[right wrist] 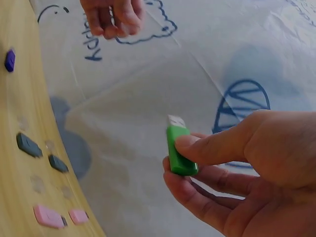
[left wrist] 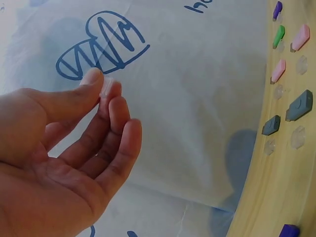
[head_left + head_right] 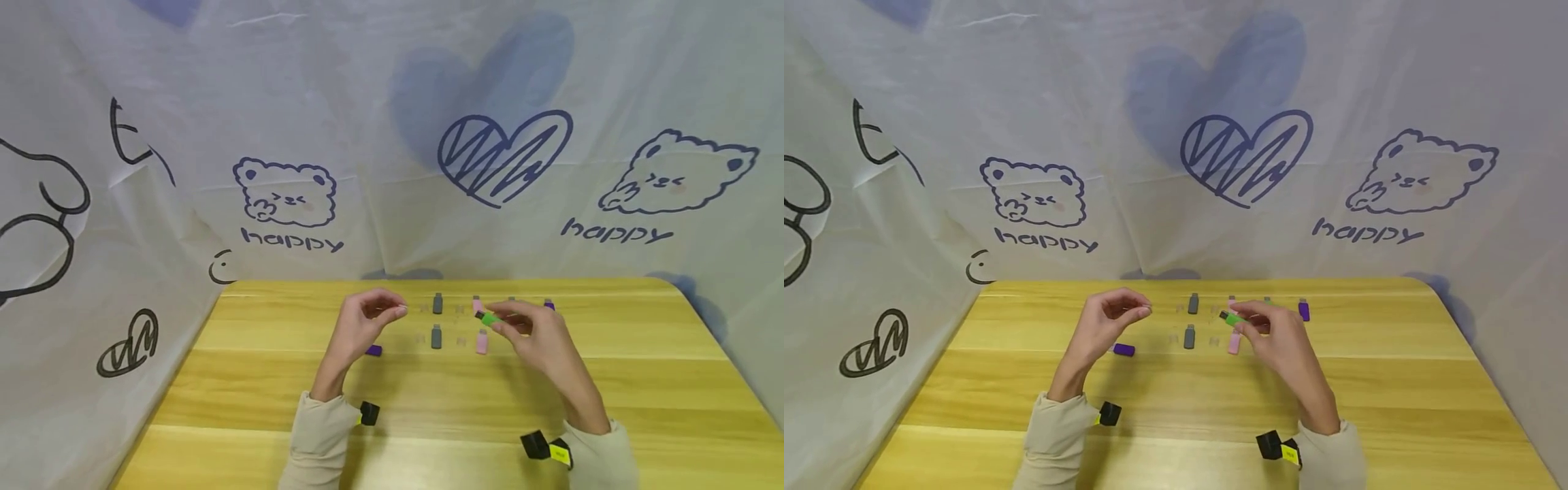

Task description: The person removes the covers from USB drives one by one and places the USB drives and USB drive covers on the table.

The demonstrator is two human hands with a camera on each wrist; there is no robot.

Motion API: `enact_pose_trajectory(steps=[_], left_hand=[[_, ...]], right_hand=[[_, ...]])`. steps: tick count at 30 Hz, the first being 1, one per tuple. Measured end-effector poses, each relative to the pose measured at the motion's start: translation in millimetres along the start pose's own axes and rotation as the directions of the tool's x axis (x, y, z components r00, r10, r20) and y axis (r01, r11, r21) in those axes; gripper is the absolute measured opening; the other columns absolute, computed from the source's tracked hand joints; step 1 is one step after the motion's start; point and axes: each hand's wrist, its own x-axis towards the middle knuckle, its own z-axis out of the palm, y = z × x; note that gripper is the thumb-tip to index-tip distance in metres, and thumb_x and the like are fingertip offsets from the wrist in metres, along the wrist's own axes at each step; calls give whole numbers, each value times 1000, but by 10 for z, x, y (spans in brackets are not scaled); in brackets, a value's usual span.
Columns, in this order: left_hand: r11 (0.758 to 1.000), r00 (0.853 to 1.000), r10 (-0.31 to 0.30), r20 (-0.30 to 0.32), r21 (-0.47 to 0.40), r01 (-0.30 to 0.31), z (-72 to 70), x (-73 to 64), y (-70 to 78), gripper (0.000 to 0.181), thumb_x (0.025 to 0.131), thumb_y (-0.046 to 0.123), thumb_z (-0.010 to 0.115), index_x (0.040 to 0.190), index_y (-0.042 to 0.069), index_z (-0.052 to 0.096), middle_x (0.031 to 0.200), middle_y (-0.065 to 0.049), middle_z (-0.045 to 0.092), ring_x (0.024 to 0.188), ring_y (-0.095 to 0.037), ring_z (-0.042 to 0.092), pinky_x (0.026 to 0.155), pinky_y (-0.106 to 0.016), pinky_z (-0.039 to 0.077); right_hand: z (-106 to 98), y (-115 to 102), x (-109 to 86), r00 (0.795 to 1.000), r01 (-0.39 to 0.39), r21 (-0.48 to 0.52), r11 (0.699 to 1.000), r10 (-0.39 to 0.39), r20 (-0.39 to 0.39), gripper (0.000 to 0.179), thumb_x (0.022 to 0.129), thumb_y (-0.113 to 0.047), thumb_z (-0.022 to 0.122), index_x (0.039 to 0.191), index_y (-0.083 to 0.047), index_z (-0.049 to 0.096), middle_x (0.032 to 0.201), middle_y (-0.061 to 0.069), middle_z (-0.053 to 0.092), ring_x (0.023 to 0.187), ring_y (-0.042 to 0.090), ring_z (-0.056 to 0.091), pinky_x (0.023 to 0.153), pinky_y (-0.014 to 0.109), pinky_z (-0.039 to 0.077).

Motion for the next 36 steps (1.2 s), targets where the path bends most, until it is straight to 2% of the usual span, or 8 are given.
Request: enact_pose_trajectory(steps=[3, 10, 13, 17, 22, 27, 33, 36], left_hand=[[1000, 1000, -19, -8, -10, 19, 4, 6, -5, 6, 94, 6, 75, 99, 4, 77, 97, -8, 75, 88, -20, 72, 82, -31, 59], [1000, 1000, -24, -10, 5, 24, 46, 11, -34, 7, 92, 4, 76, 99, 2, 79, 97, -9, 77, 88, -21, 74, 81, -30, 60], [999, 1000, -23, 13, 25, 22, 109, 23, -44, 7, 92, 6, 76, 98, 3, 79, 96, -10, 77, 86, -22, 74, 78, -30, 60], [999, 999, -27, 35, 22, 26, 205, 30, -59, 8, 92, 6, 77, 98, 2, 80, 96, -11, 77, 85, -25, 74, 76, -35, 61], [999, 997, -50, 60, 2, 50, 318, 24, -65, 9, 91, 6, 76, 98, 0, 80, 97, -13, 77, 87, -30, 75, 79, -42, 61], [998, 995, -51, 85, 43, 47, 405, 27, -53, 8, 91, 8, 77, 96, 3, 81, 96, -10, 77, 84, -28, 74, 76, -40, 61], [997, 993, -40, 111, 76, 32, 519, 38, -90, 7, 91, 5, 76, 96, 2, 81, 94, -9, 77, 81, -27, 74, 74, -45, 60], [993, 989, -45, 138, 116, 29, 609, 42, -126, 8, 92, 5, 76, 97, 3, 81, 95, -8, 77, 81, -21, 73, 70, -37, 60]], right_hand=[[-84, 102, -11, 999, -49, -16, 999, 49, -23, 24, 94, 0, 73, 118, 0, 74, 110, 20, 72, 92, 32, 72, 77, 33, 61], [-278, 492, -61, 971, -217, -1, 976, 216, -100, 26, 95, -12, 76, 116, 4, 72, 107, 20, 72, 90, 23, 70, 71, 13, 52], [-297, 652, -74, 957, -275, 27, 961, 276, -89, 28, 96, -14, 75, 116, 6, 71, 108, 22, 71, 86, 19, 70, 70, 16, 53], [-231, 820, -64, 933, -355, 54, 933, 357, -51, 30, 96, -14, 75, 115, 8, 70, 103, 21, 71, 80, 22, 72, 65, 23, 56], [-105, 937, -51, 892, -451, 8, 892, 452, -16, 31, 95, -18, 77, 111, 8, 73, 91, 14, 74, 76, 25, 72, 64, 28, 55], [-36, 977, -43, 882, -471, -51, 881, 472, 2, 29, 94, -20, 77, 106, 7, 74, 86, 12, 75, 76, 25, 70, 67, 36, 55], [5, 968, -57, 876, -479, -93, 873, 482, 7, 25, 94, -19, 76, 101, 5, 75, 80, 9, 73, 69, 21, 67, 62, 34, 51], [31, 960, -79, 874, -482, -102, 870, 486, 16, 25, 94, -19, 76, 100, 5, 75, 78, 8, 73, 68, 20, 68, 61, 35, 52]])
